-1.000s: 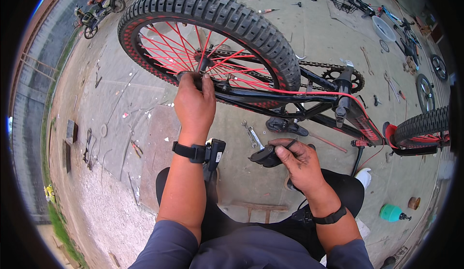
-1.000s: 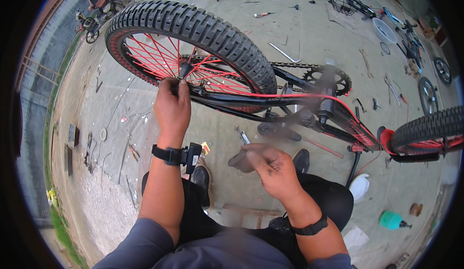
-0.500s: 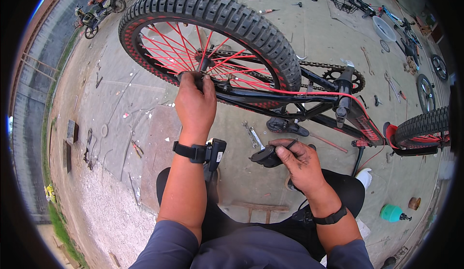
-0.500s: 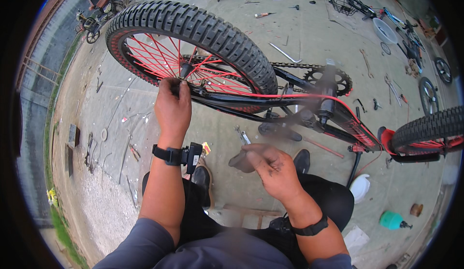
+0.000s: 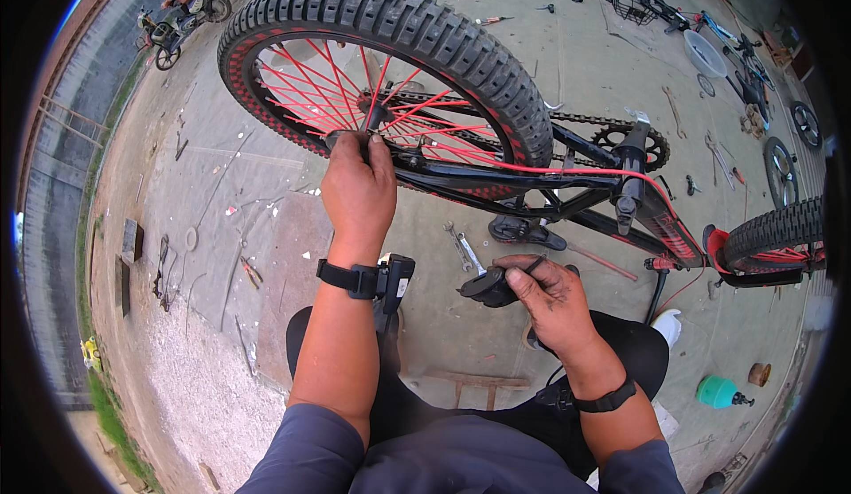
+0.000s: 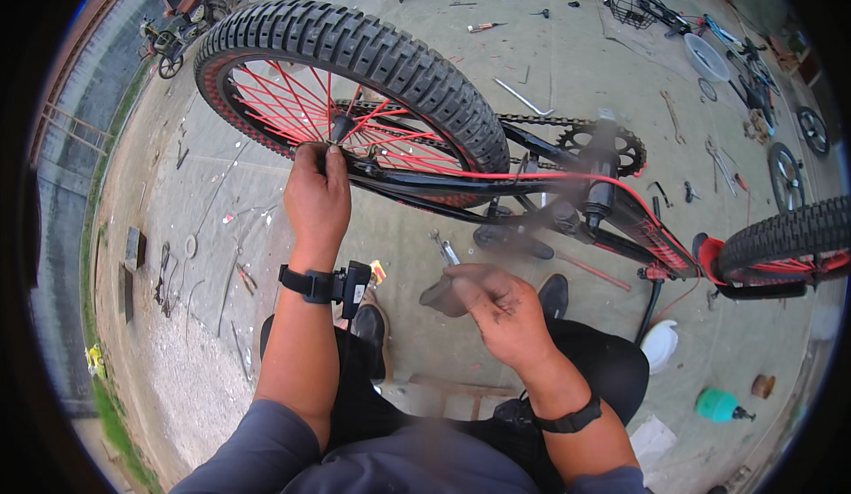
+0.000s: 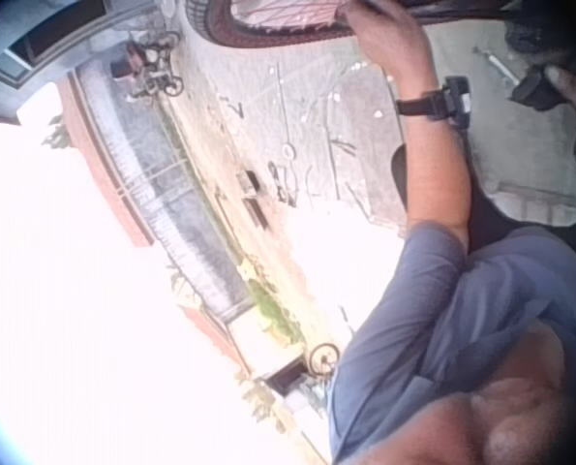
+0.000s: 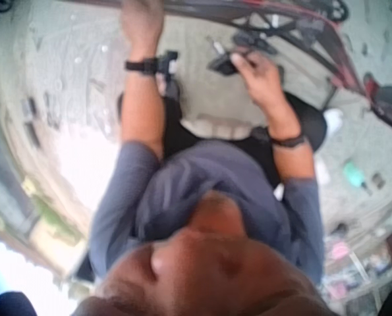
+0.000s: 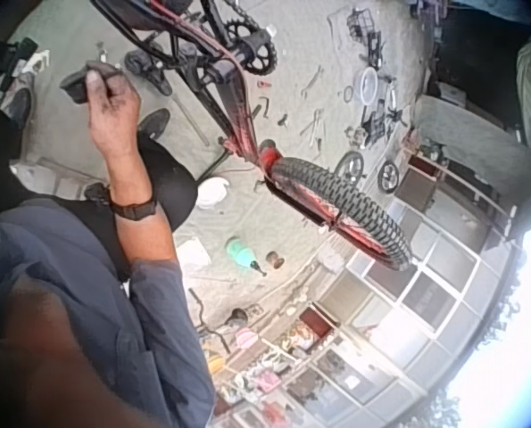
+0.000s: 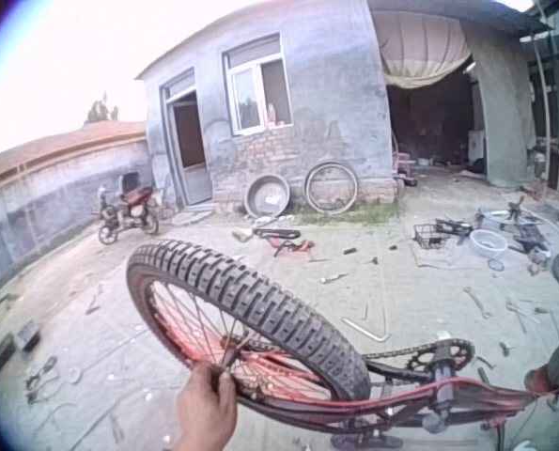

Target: The person works on a bicycle's rear wheel and drivetrain. They use a multi-tool to adjust components near the rear hub, then use a wrench to tighten the axle nuts while rotating the wheel to check alignment.

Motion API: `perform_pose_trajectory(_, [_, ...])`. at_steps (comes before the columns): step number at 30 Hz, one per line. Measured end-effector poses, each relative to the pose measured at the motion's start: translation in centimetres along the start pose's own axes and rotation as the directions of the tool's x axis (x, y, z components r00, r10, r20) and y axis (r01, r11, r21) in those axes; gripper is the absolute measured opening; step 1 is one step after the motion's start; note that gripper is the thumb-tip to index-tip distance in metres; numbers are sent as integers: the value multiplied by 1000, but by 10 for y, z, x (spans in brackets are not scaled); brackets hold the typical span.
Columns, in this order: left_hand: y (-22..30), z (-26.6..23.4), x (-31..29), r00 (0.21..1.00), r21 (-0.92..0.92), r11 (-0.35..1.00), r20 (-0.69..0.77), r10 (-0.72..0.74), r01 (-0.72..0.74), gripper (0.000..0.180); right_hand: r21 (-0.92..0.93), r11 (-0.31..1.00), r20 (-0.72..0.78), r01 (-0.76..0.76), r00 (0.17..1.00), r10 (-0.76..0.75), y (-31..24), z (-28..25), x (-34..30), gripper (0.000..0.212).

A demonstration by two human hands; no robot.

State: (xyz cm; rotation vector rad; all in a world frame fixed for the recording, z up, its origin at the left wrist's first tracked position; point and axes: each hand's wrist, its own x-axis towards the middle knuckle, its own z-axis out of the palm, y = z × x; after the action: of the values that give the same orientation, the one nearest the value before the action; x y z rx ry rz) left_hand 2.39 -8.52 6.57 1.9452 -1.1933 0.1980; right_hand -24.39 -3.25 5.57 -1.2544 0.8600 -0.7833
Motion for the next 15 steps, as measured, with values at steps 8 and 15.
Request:
perform_pose_trajectory(8, [3,-2,0,1000,-14,1000,0,-24,24,21,-14,1000,7,2,1000,-2,-2,0,0,23])
perform_pose_trajectory(15, [8,-5,-1,1000,-29,999,7,-27,27,21,-8,1000,4,3,1000,-3,-1,0,0,23])
